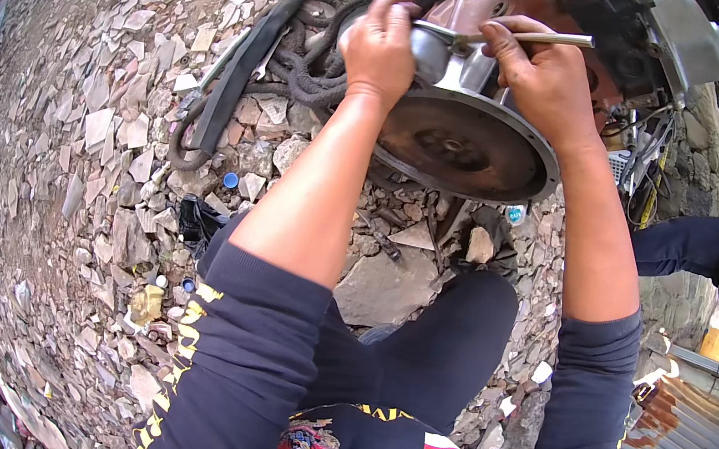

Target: The person uses a pen and a cloth to mark and clean components on an engine flywheel assembly located on the ground.

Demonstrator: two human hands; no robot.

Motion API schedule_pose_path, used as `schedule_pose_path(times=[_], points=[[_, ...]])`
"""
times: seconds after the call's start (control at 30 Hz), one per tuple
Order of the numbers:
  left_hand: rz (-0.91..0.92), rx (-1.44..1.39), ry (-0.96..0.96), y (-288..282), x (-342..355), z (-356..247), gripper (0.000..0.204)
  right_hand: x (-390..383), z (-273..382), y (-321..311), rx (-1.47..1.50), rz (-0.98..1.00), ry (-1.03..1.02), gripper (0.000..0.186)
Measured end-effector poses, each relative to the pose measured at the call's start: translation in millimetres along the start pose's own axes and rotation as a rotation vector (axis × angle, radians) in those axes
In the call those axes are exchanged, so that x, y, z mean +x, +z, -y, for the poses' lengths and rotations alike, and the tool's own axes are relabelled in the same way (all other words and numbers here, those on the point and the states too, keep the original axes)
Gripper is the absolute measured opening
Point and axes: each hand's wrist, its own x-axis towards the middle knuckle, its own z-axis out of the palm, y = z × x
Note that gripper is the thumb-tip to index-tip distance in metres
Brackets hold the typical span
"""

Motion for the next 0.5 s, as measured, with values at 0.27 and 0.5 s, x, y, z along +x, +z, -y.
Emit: schedule_pose_path(times=[0.27,0.5], points=[[-0.33,0.271,-0.194,-70.5,-15.2,37.5,0.04,13.0,1.4,10.1,0.065,-0.053,-0.12,0.024],[0.09,0.784,-0.254,-88.8,-22.1,-2.4,0.043,20.8,13.7,3.7,-0.224,0.199,-0.081,0.024]])
